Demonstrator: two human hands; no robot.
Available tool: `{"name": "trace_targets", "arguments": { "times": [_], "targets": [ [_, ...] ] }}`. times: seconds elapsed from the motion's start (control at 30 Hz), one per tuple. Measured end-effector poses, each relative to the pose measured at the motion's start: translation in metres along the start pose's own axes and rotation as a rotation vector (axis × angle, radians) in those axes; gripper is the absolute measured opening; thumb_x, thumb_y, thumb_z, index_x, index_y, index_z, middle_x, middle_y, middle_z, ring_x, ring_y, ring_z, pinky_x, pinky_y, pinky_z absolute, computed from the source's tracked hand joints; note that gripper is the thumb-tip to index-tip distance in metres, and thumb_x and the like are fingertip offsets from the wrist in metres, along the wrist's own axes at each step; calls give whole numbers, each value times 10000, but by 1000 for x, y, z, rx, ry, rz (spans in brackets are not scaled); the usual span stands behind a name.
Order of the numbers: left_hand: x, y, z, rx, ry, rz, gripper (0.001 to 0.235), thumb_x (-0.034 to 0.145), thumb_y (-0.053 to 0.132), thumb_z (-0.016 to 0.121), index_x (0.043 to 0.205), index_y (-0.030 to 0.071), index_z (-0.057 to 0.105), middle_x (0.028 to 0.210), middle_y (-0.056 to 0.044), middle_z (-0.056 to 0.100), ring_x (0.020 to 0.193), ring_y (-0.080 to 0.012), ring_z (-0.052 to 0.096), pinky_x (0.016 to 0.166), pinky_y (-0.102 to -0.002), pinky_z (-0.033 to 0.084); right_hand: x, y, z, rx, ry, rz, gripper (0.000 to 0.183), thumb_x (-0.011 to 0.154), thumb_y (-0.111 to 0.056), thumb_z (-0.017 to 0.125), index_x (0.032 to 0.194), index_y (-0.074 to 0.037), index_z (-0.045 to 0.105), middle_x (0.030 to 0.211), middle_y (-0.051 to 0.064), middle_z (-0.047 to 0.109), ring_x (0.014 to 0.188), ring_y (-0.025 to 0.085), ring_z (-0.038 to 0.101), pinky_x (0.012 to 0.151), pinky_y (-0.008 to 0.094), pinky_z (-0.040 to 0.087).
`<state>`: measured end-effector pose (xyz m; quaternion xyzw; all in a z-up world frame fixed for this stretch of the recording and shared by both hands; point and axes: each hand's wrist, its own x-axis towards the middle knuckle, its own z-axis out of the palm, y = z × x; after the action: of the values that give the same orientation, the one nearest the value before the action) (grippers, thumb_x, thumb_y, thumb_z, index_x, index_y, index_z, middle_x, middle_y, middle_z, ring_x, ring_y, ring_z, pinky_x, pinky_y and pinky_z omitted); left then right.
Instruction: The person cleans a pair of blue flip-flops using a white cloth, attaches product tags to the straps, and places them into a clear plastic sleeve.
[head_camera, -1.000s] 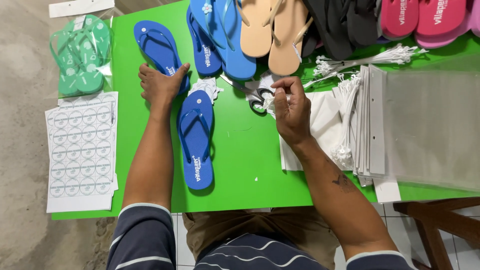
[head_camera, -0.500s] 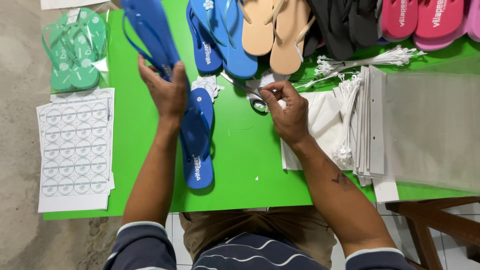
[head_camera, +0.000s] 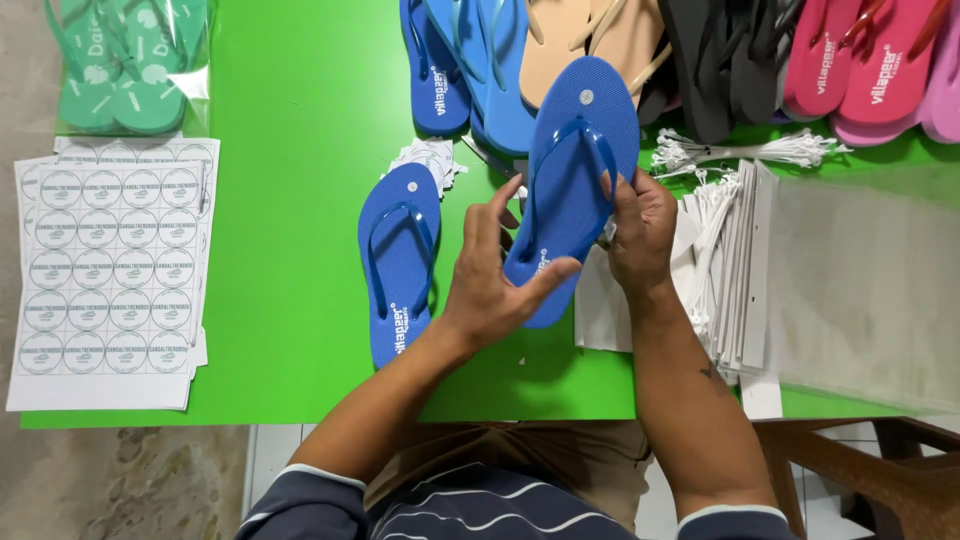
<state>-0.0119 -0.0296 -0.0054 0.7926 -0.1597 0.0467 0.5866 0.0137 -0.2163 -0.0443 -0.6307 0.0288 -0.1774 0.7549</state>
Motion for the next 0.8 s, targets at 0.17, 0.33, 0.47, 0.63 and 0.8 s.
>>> {"name": "trace_targets", "arguments": {
  "times": [0.17,0.33,0.47,0.63,0.8],
  "targets": [
    [18,-35,-6,-704,-51,-313,563,1036,418,547,1502,107,497,1238,-66,601,1031,-153,607,808,-317,558,-1,24,-5,-35,-170,50,216,1019,-219,632,886,-52,666,699,58,628,620,89,595,641,262,530],
    [24,-45,-9,-870,-33,-378,461,1035,282,595,1469,129,568,1217,-49,695,1023,-139,653,823,-322,563,-7,5,18,-58,-299,45,210,1023,-198,616,897,-37,666,721,65,645,678,100,630,684,278,552],
    [23,-46,-3,-1136,12,-410,456,1039,157,598,1487,96,534,1124,-124,734,946,-176,730,772,-333,633,-6,21,9,-76,-312,51,192,1032,-201,619,919,-50,657,751,45,662,710,77,630,706,264,554],
    [23,-45,-3,-1225,2,-397,430,1049,99,604,1469,44,534,1138,-126,719,1003,-187,722,844,-359,631,-6,11,19,-82,-322,52,218,1046,-216,620,887,-67,630,716,11,625,669,42,578,626,220,530],
    [23,-44,-5,-1138,25,-380,446,989,81,717,1410,78,566,1090,-83,731,965,-167,733,790,-341,650,-6,13,23,-88,-332,36,235,1044,-218,640,867,-65,620,655,27,602,602,46,591,572,205,525]
  ]
}}
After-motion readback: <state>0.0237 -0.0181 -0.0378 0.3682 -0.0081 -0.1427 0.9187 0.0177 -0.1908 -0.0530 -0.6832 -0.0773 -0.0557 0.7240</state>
